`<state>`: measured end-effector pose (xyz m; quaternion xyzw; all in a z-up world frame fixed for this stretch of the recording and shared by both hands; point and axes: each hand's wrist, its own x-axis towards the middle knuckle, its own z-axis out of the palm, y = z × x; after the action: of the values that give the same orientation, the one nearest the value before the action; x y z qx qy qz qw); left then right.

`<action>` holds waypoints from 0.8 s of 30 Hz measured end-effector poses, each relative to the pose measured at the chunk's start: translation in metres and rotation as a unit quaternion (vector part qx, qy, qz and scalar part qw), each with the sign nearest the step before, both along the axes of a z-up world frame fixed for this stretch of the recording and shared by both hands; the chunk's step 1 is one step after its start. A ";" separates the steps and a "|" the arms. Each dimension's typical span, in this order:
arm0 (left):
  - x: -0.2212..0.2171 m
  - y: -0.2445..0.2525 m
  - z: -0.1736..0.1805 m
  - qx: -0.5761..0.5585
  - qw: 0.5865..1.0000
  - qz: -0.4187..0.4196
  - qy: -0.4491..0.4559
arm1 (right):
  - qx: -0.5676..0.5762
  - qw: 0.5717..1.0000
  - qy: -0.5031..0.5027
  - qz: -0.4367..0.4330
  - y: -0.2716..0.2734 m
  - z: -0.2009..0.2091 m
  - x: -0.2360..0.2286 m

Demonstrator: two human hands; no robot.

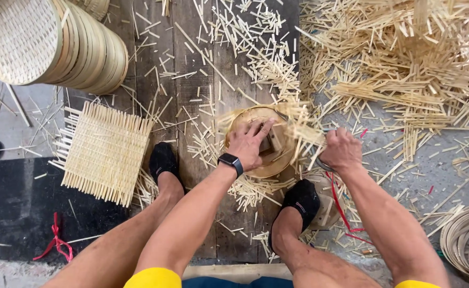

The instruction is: The recorder is weaving bamboo strips into a circular steamer base and trimming the edges with scissors.

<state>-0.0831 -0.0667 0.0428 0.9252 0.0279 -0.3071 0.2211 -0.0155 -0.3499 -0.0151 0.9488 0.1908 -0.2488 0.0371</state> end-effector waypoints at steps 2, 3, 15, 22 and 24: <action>0.001 -0.017 0.005 -0.005 0.998 0.061 -0.020 | -0.010 1.000 0.025 -0.007 -0.017 -0.006 0.002; 0.000 -0.026 0.008 -0.008 0.992 0.123 -0.038 | -0.020 0.998 0.053 -0.012 -0.025 -0.009 0.001; 0.001 -0.038 0.008 0.037 0.988 0.136 -0.068 | 0.079 0.985 -0.152 0.017 0.000 -0.015 -0.013; -0.002 -0.026 0.002 0.032 0.996 0.028 -0.074 | 0.078 0.994 -0.074 0.009 -0.023 -0.023 -0.009; -0.001 -0.029 0.010 0.025 0.997 -0.014 -0.072 | 0.140 0.945 -0.274 0.110 -0.003 -0.022 -0.010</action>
<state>-0.0838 -0.0952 0.0530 0.9503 0.0066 -0.2422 0.1954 -0.0258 -0.3531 -0.0370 0.9492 0.3092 0.0555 -0.0178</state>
